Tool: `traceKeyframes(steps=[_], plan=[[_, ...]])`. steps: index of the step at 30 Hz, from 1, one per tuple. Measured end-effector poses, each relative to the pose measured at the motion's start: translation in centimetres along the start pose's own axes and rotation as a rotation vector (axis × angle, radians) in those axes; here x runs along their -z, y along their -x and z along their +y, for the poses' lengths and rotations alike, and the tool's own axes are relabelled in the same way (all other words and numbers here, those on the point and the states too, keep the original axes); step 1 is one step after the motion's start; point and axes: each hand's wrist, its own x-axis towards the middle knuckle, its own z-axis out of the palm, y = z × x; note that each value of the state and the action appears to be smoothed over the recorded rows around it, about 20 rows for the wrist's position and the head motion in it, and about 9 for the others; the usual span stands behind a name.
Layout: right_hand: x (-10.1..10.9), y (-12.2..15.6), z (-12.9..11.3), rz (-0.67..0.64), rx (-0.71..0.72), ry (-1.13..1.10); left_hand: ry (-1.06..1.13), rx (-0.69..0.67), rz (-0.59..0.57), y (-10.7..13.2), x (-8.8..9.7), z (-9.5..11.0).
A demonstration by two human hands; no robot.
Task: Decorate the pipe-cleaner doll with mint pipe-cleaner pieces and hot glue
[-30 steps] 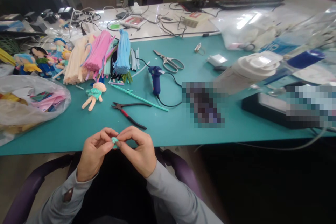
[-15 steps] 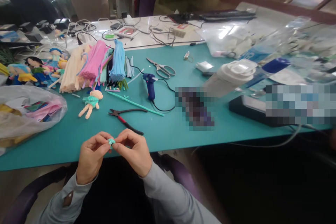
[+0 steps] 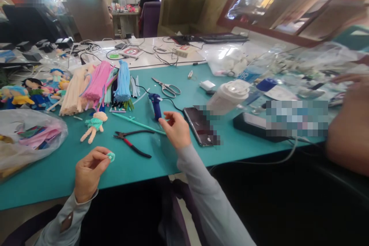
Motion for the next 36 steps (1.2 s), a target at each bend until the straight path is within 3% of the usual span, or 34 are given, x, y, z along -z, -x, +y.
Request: traceKeyframes(steps=[6,13,19,24,26,30,36], plan=[[-2.4,-5.4,-0.7,-0.043,-0.046,0.180,-0.041,0.005,-0.028,0.2,-0.1,-0.3],[-3.2,-6.6,-2.1,-0.066,-0.049,0.207,-0.065,-0.029,-0.049,0.1,-0.1,-0.6],[-1.3,-1.9,-3.5,0.022,0.084,0.100,-0.058,-0.077,-0.030,0.1,0.2,-0.7],[0.5,4.2,-3.7,-0.111,0.277,-0.275,-0.105,-0.115,-0.045,-0.1,0.2,-0.5],[0.9,5.8,-3.8,-0.252,0.299,-0.330,-0.137,-0.143,-0.038,-0.3,0.2,-0.4],[1.1,7.5,-3.6,-0.396,0.359,-0.367,-0.188,-0.198,-0.020,-0.6,0.2,-0.5],[0.5,8.5,-2.8,-0.408,0.413,-0.280,-0.256,-0.251,-0.024,-0.6,0.4,-0.6]])
